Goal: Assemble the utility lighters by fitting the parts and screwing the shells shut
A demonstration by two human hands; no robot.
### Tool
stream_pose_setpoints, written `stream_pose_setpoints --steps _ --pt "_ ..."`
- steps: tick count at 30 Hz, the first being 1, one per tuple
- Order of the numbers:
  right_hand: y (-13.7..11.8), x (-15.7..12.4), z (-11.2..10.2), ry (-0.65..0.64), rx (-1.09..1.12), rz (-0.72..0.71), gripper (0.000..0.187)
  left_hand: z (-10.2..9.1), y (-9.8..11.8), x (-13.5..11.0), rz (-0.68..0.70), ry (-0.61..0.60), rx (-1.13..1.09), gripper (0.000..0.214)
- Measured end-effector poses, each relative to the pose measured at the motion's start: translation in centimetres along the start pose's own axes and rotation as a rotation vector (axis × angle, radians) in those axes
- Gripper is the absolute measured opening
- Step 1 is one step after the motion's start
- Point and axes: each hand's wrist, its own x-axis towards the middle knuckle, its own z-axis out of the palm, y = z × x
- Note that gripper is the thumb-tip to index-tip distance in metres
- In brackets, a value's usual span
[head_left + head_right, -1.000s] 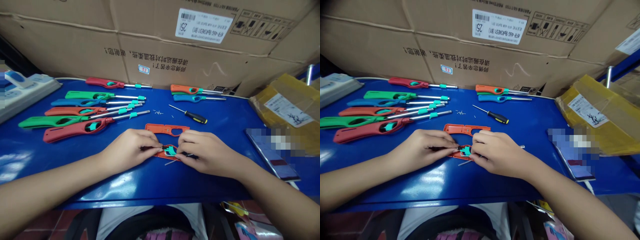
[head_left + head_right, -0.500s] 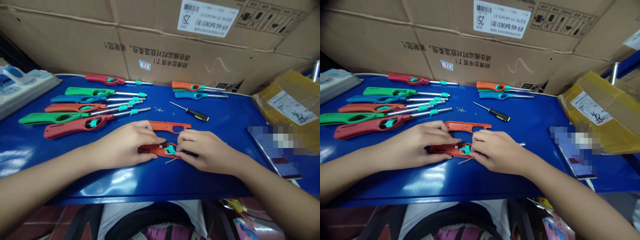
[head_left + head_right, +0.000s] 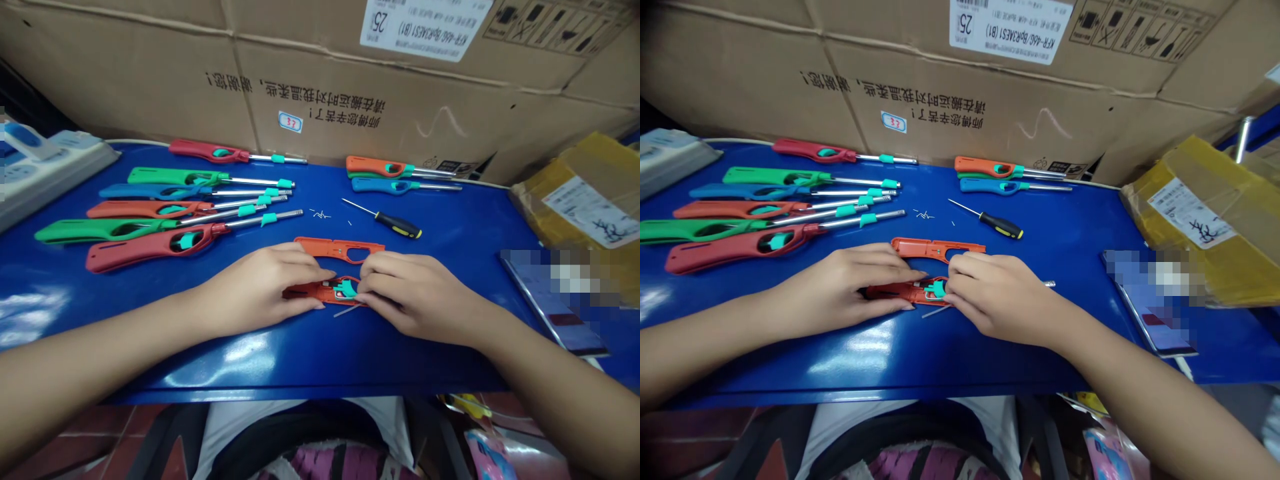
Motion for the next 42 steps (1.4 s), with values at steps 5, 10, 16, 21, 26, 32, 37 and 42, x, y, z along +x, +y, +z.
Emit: stream_pose_setpoints --steps 5,10,16,21,26,32,37,42 --pt "-0.07 0.01 0.03 -0.005 -0.062 -0.028 0.033 0.14 0.04 0.05 0.004 -0.002 -0.016 0.026" --pt "0.0 -0.06 -0.04 -0.019 -0.114 -0.03 0.035 0.32 0.19 0.09 0.043 0.015 -0.006 0.026" --pt "0.29 -0.2 -0.33 -0.016 -0.137 -0.038 0.034 0.6 -0.24 -0.29 0.036 0.111 0.022 0.026" --pt "0.35 -0.2 -0.23 -0.022 -0.132 -0.027 0.035 0.75 -0.39 -0.28 0.08 0.083 0.042 0.021" --pt "0.34 -0.31 -0.27 -0.023 -0.11 -0.033 0.034 0.72 -0.18 -0.27 0.077 0.017 0.098 0.022" --pt "0.26 -0.26 -0.16 -0.001 -0.088 -0.031 0.031 0.74 0.03 -0.3 0.097 0.009 0.143 0.023" --pt "0.23 -0.19 -0.07 -0.005 -0.066 -0.013 0.029 0.77 -0.02 -0.29 0.081 -0.003 0.111 0.028" --pt "0.23 -0.04 0.09 -0.001 -0.046 -0.019 0.03 0.84 0.1 -0.15 0.064 -0.03 0.085 0.024"
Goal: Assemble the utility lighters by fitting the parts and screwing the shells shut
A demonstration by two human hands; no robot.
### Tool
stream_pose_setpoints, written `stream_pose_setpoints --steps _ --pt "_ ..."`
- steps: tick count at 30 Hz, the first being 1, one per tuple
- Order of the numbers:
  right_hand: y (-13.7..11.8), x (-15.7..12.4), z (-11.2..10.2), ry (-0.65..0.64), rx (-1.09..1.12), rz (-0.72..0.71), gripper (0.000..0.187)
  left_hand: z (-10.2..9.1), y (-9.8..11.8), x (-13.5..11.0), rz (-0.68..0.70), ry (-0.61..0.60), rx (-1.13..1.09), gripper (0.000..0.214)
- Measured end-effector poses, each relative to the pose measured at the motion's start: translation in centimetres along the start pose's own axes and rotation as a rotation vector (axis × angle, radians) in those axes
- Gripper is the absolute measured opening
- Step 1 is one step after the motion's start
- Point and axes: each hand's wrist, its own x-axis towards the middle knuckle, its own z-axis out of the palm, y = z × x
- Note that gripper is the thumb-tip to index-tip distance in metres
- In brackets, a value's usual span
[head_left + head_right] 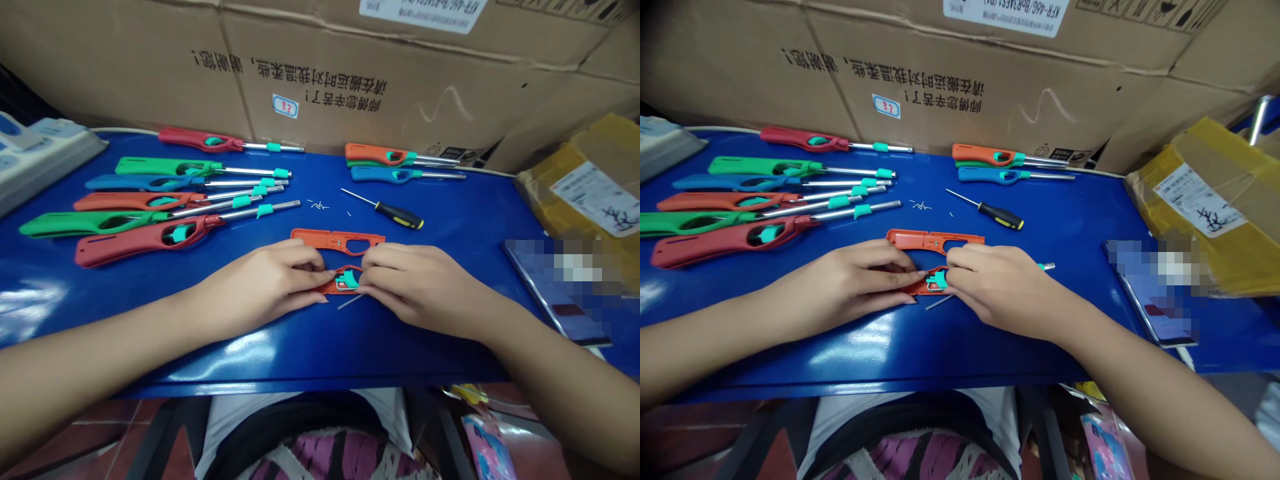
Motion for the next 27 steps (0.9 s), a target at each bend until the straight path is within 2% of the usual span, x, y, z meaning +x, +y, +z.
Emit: stream_pose_setpoints --steps 5,10,13,16,21,25,27 --pt "0.2 0.2 0.2 -0.041 0.186 0.068 0.024 -0.1 0.0 -0.1 0.016 -0.001 0.008 0.024" --pt "0.5 0.3 0.1 -0.029 0.364 0.217 0.012 -0.1 -0.2 -0.2 0.02 -0.015 0.031 0.038" --pt "0.5 0.5 0.0 -0.028 0.429 0.246 0.01 0.1 -0.3 -0.2 0.023 -0.018 0.017 0.039" --pt "0.3 0.5 0.1 -0.01 0.379 0.189 0.012 0.2 -0.4 -0.1 0.012 -0.035 0.007 0.038" --pt "0.0 0.2 -0.3 -0.014 0.159 0.087 0.024 0.3 -0.1 -0.1 -0.005 -0.098 0.071 0.037" --pt "0.7 -0.4 -1.6 0.007 0.183 0.196 0.022 0.2 0.5 0.0 0.023 -0.107 0.197 0.036" --pt "1.4 -0.9 -2.5 -0.055 0.18 0.256 0.013 0.1 0.8 0.1 0.033 -0.093 0.241 0.035"
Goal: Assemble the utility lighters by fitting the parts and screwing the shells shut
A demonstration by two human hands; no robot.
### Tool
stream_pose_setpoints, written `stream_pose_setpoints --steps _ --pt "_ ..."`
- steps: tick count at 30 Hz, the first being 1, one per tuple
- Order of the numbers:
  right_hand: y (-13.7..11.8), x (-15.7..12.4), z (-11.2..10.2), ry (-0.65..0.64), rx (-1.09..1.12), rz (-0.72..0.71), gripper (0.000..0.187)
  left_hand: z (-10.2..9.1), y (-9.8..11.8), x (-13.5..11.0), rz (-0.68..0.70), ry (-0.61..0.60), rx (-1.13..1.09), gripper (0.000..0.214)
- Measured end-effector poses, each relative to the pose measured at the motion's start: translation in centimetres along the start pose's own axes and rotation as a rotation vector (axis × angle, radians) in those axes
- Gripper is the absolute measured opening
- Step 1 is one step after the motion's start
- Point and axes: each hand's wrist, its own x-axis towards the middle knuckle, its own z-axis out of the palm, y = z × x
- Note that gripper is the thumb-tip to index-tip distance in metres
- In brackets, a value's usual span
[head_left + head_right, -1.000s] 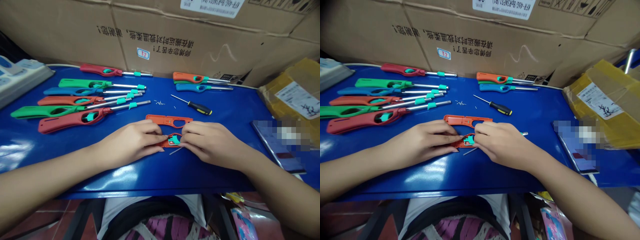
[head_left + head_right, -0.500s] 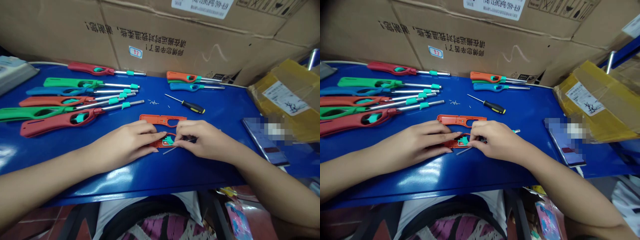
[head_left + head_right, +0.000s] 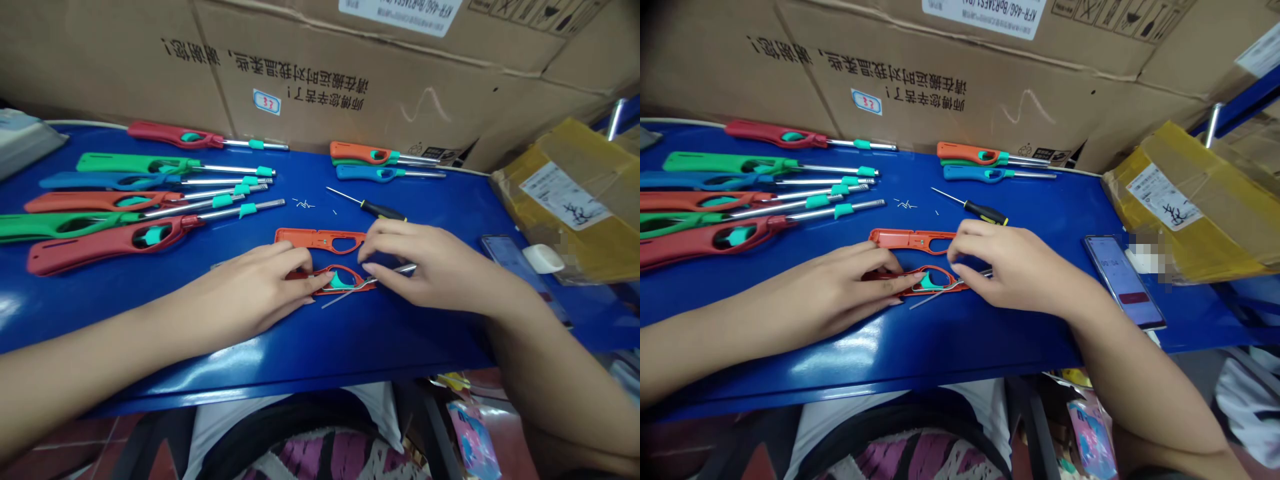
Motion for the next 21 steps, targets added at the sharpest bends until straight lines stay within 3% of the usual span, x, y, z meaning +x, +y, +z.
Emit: stream_pose_setpoints --steps 4,10,14,21 --pt "1.0 -0.4 -1.0 -0.189 0.01 0.083 0.012 -0.3 0.4 0.2 0.001 0.026 0.058 0.038" --pt "1.5 -0.1 -0.6 -0.26 0.096 0.064 0.009 -0.1 0.3 -0.1 -0.036 0.011 0.034 0.035" --pt "1.4 0.0 -0.3 -0.239 0.116 0.063 0.004 -0.2 0.2 -0.1 -0.053 0.006 -0.003 0.035" --pt "1.3 0.4 0.2 -0.156 0.167 0.04 0.011 -0.3 0.3 -0.2 -0.04 0.0 -0.025 0.036"
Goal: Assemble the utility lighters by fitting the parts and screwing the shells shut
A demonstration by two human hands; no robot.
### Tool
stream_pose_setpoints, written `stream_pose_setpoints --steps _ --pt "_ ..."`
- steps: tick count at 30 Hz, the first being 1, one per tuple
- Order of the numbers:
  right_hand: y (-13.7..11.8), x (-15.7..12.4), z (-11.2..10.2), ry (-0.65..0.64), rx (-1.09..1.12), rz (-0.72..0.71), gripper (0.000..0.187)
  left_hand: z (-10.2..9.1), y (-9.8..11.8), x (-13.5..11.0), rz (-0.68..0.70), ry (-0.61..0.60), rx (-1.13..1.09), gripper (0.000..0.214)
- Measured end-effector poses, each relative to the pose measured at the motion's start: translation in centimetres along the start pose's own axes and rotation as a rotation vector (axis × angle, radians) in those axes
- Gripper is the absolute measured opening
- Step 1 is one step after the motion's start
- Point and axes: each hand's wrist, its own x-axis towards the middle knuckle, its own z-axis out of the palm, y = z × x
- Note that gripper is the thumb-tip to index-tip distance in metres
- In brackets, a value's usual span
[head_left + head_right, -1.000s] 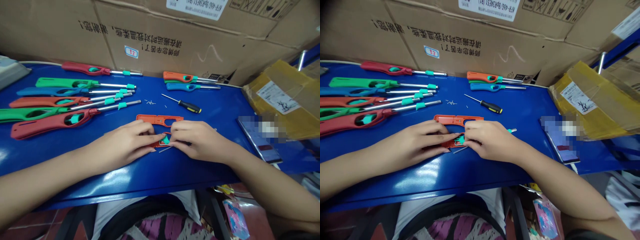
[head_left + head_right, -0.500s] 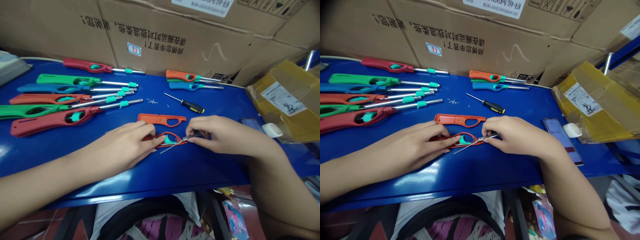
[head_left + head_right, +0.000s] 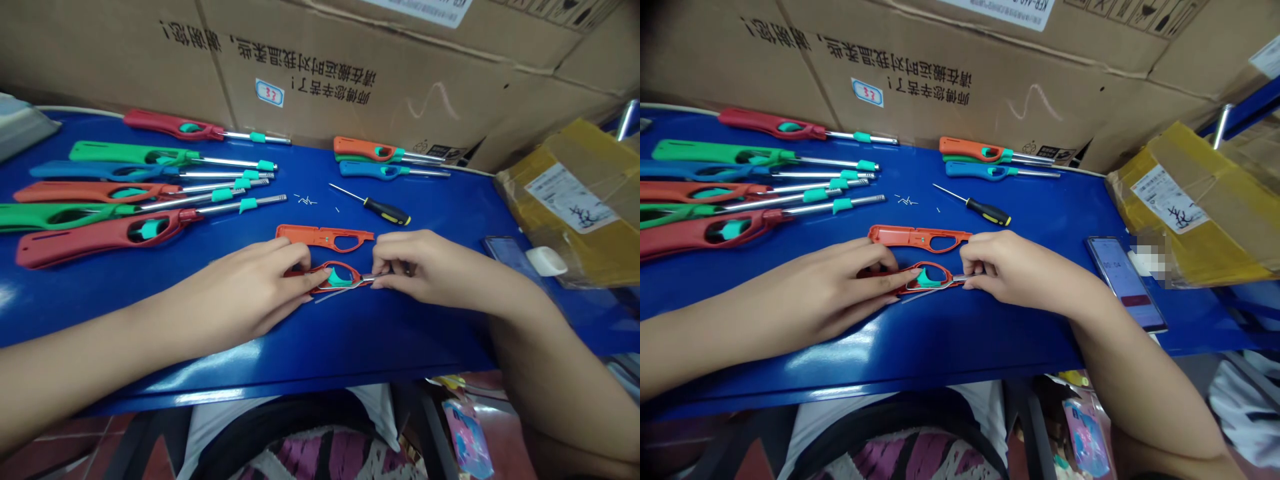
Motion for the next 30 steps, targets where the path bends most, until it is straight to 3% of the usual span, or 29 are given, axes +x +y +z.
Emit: stream_pose_setpoints --steps 7,10,14,19,26,30 --pt "0.3 -0.3 -0.2 -0.008 0.013 0.013 0.009 0.2 0.0 -0.2 -0.005 0.01 0.007 0.037" --pt "0.1 -0.2 -0.3 -0.017 -0.021 -0.047 0.01 0.1 0.0 0.0 -0.013 0.006 0.007 0.037" --pt "-0.6 -0.3 -0.4 -0.035 -0.143 -0.126 0.021 0.0 0.1 0.1 -0.025 -0.013 0.0 0.036" --pt "-1.0 -0.8 -0.5 -0.031 -0.271 -0.126 0.031 0.0 0.1 0.0 -0.034 -0.011 -0.012 0.037" --pt "-0.8 -1.3 0.3 -0.051 -0.534 -0.17 0.029 0.1 0.0 0.1 -0.033 -0.017 -0.034 0.036" --pt "-1.0 -1.6 0.4 -0.03 -0.571 -0.161 0.026 0.1 0.0 0.3 -0.028 -0.019 -0.057 0.035"
